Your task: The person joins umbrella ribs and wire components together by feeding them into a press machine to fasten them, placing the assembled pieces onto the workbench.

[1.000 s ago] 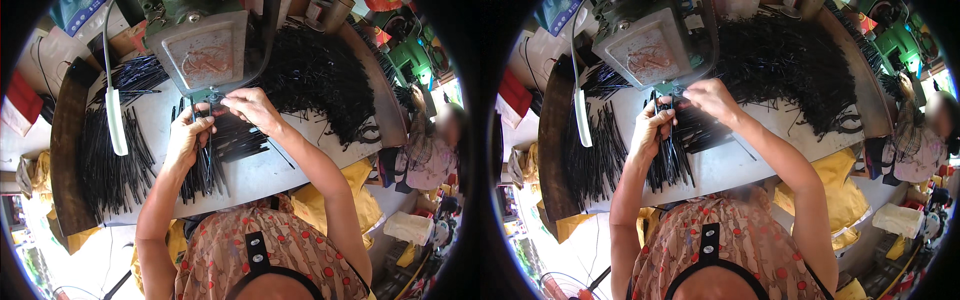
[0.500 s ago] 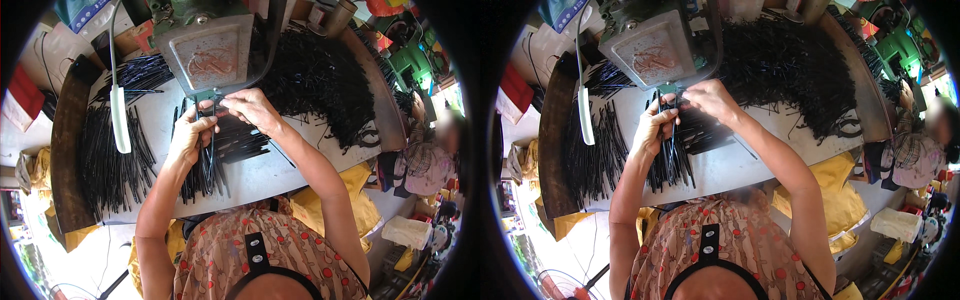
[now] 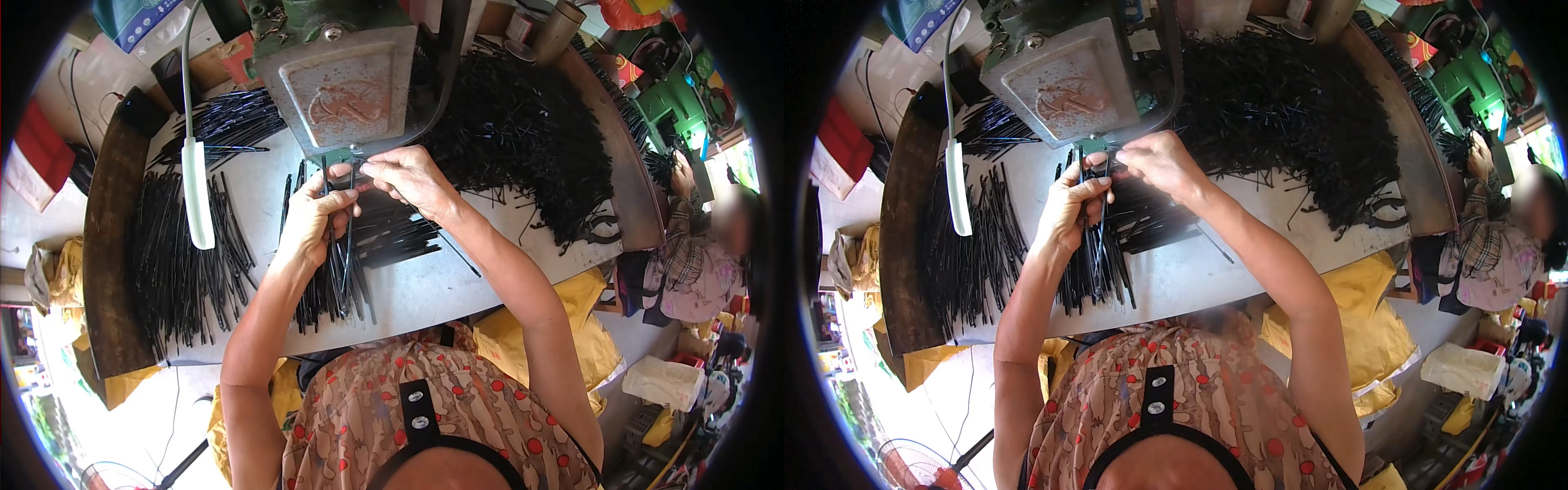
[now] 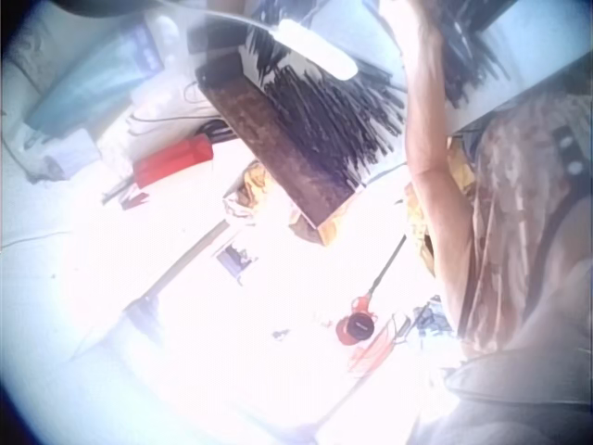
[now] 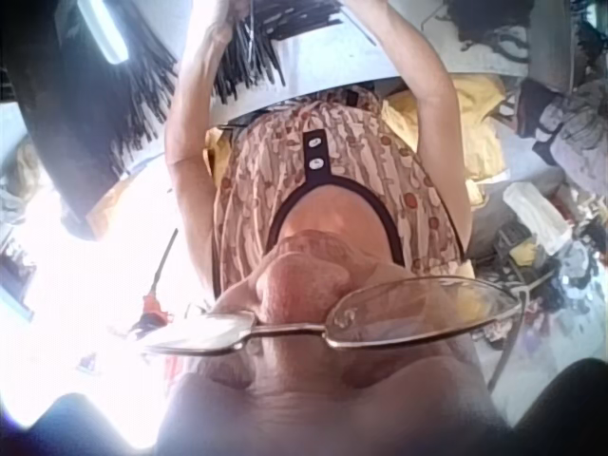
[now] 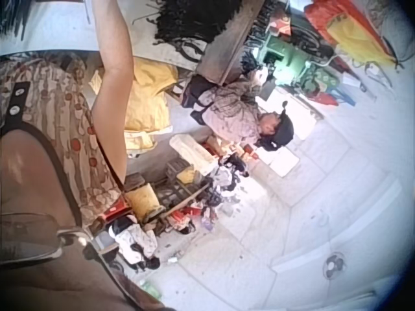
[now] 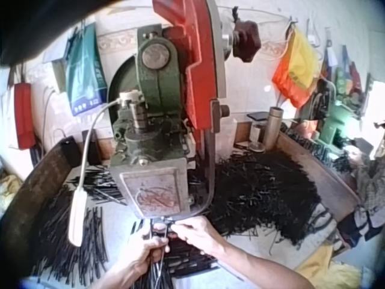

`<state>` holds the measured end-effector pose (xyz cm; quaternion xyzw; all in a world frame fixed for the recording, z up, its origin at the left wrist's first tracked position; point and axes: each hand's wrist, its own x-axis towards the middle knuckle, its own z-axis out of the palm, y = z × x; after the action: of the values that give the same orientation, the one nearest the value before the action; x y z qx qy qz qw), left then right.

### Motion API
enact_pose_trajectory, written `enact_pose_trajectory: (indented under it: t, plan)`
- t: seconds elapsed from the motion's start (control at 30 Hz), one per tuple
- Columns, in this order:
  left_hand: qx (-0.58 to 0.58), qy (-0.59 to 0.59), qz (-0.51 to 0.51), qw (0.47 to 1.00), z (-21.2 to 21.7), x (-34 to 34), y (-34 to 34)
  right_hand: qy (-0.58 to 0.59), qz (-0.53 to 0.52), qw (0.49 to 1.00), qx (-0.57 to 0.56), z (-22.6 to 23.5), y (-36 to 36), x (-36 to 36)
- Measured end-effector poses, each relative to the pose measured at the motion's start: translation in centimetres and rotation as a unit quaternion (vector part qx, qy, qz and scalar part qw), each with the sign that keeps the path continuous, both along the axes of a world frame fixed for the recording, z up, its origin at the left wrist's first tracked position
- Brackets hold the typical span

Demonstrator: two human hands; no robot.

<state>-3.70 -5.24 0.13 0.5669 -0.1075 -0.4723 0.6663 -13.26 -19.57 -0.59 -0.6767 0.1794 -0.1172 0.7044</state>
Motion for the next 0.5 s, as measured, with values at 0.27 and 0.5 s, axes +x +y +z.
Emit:
enact_pose_trajectory:
  t: [0.27, 0.5]
  plan:
    - [-0.008, -0.05, -0.002, 0.999, -0.3, 0.1, 1.1, 0.05, -0.002, 0.996, 0.072, 0.5, 0.4, -1.2]
    - [-0.054, -0.052, 0.024, 0.997, -0.8, -0.4, 0.4, 0.007, -0.018, 0.993, 0.114, 1.1, 1.6, -0.8]
